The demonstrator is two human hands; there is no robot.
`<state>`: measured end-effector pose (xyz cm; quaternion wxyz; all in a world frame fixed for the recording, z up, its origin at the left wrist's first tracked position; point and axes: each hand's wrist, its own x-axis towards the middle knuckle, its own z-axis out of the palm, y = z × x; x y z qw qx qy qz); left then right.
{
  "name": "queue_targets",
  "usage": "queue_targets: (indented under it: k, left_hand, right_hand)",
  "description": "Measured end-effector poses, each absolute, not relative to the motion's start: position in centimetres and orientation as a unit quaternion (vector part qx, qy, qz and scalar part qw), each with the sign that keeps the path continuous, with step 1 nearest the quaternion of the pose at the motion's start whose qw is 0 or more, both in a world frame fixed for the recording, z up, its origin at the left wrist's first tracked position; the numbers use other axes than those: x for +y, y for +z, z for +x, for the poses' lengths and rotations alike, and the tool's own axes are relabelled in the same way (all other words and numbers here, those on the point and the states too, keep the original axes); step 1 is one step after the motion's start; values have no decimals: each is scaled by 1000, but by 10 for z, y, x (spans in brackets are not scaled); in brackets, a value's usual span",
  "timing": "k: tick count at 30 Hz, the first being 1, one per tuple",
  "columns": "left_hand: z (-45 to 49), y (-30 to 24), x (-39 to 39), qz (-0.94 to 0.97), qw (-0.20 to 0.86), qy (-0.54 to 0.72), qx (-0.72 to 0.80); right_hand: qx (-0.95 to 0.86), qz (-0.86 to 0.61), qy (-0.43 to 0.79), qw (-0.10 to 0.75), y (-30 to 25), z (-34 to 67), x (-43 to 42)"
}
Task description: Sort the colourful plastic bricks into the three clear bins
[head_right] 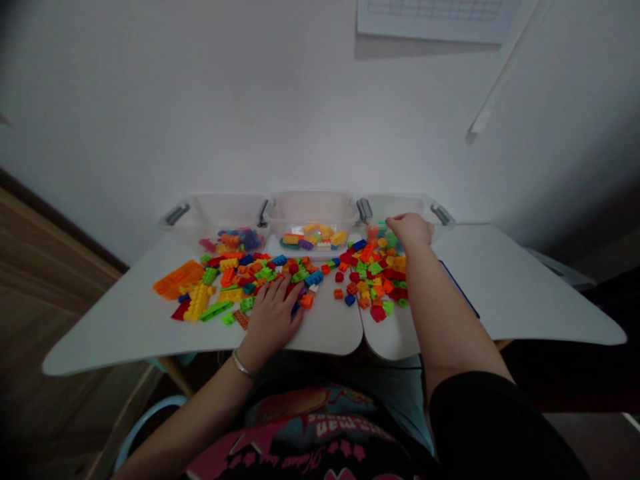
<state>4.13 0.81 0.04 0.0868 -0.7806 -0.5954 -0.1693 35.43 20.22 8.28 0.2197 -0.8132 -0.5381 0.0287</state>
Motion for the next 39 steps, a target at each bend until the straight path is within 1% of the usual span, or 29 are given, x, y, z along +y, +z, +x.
queue_targets:
  k: [4, 9, 11, 14, 19, 21, 22, 25, 27, 31, 34, 39]
  left_hand:
    - [41, 0, 8, -781, 87, -171, -595]
    - [41, 0, 9, -780, 88, -170, -595]
    - [41, 0, 9, -781, 88, -168, -595]
    - [41, -1, 9, -782, 89, -165, -594]
    - [41, -1, 9, -782, 92, -165, -594]
    - [40, -2, 9, -781, 95, -167, -594]
    - [40, -2, 8, -781, 97, -168, -593]
    - [40, -3, 8, -782, 102, -168, -592]
    - [41, -3, 8, -783, 103, -166, -591]
    - [41, -4, 9, -781, 99, -170, -593]
    - [40, -5, 9, -781, 100, -175, -591]
    - [39, -7, 9, -782, 111, -178, -587]
  right_hand:
    - [-540, -820, 33, 189, 87, 354, 204]
    - [-553, -812, 23, 188, 82, 355, 204]
    - [-570, -796, 20, 202, 79, 356, 202]
    - [-593, -759, 6, 269, 75, 356, 195]
    - [-634, -627, -112, 438, 62, 343, 161]
    - [-656, -579, -125, 467, 52, 331, 140]
    - [-672, -563, -121, 466, 46, 325, 128]
    - [-740, -532, -89, 402, 27, 305, 93]
    - [-780, -520, -90, 337, 18, 295, 73]
    - [-834, -497, -86, 223, 17, 288, 54]
    - [-860, -475, -56, 175, 25, 291, 53]
    - [-866, -479, -67, 131, 27, 296, 58]
